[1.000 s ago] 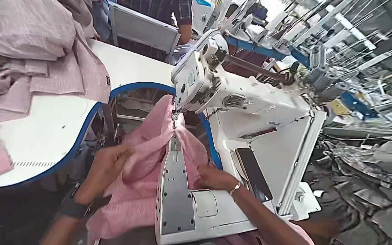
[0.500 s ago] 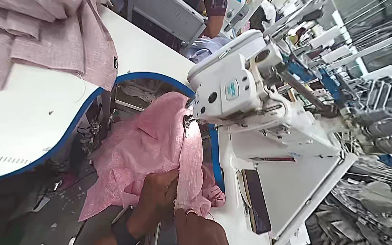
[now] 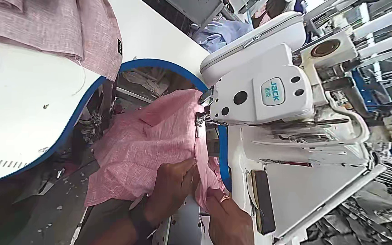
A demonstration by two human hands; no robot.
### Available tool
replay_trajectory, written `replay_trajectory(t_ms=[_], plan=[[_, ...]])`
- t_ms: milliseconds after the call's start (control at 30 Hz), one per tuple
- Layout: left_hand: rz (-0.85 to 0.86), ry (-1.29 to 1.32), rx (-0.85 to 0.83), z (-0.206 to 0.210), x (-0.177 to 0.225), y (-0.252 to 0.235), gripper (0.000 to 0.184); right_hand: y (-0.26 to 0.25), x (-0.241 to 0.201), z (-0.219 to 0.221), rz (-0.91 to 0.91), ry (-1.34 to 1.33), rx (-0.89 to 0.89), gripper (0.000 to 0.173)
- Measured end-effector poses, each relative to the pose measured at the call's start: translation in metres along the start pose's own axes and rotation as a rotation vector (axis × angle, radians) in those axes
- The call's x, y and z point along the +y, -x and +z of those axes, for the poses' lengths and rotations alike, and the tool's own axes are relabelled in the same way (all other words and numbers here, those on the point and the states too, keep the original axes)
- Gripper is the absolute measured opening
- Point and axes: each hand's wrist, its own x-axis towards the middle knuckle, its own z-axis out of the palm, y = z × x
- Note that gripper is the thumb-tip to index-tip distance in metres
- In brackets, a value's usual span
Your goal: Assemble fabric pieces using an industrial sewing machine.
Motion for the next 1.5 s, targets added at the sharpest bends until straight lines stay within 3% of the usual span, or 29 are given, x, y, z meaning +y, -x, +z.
replay_trajectory(t_ms=[133,233,367,467,533,600,667,700,733,767,800,900,1033,1100,1333,1500], plan=[[0.067,-0.204,0.043,0.001,0.014,0.009,0.031,0.001,0.014,0.009,-0.073,0.005,0.145,0.024],[0.142,-0.284,0.102,0.004,0.012,0.025,0.030,-0.018,0.017,0.018,-0.270,0.055,0.145,0.024],[0.167,-0.300,0.179,0.013,0.002,0.007,0.029,-0.045,0.019,0.022,-0.369,0.172,0.112,0.021],[0.149,-0.242,0.178,0.015,-0.002,-0.009,0.029,-0.045,0.023,0.043,-0.300,0.125,0.256,0.020],[0.103,-0.205,0.091,0.004,0.000,-0.008,0.030,-0.021,0.022,0.056,-0.124,0.093,0.335,0.021],[0.069,-0.210,0.021,-0.005,0.004,0.004,0.031,0.007,0.024,0.057,0.126,0.099,0.108,0.016],[0.057,-0.218,-0.050,-0.012,0.007,0.021,0.031,0.013,0.040,0.046,0.445,-0.119,-0.514,0.017],[0.065,-0.222,-0.080,-0.015,0.009,0.027,0.031,0.015,0.057,0.044,0.466,-0.258,-0.657,0.021],[0.080,-0.226,-0.096,-0.017,0.012,0.030,0.031,0.019,0.066,0.036,0.381,-0.322,-0.609,0.021],[0.100,-0.228,-0.073,-0.014,0.013,0.029,0.032,0.017,0.067,0.022,0.208,-0.336,-0.429,0.018],[0.115,-0.239,-0.035,-0.010,0.011,0.029,0.032,0.015,0.051,0.009,0.054,-0.344,-0.261,0.018],[0.103,-0.229,0.026,0.000,0.005,0.028,0.033,0.027,-0.007,0.007,-0.116,-0.346,-0.101,0.018],[0.065,-0.177,0.017,0.005,0.004,0.017,0.033,0.015,0.001,-0.020,-0.075,-0.231,-0.151,0.024],[0.097,-0.182,-0.003,-0.001,0.006,0.015,0.034,0.010,0.003,-0.013,-0.070,-0.191,-0.174,0.022],[0.134,-0.210,-0.041,-0.009,0.005,0.005,0.030,0.003,0.008,-0.003,-0.001,-0.294,-0.223,0.012],[0.169,-0.257,-0.079,-0.010,0.005,0.005,0.026,0.006,0.010,-0.020,-0.006,-0.351,-0.315,0.008]])
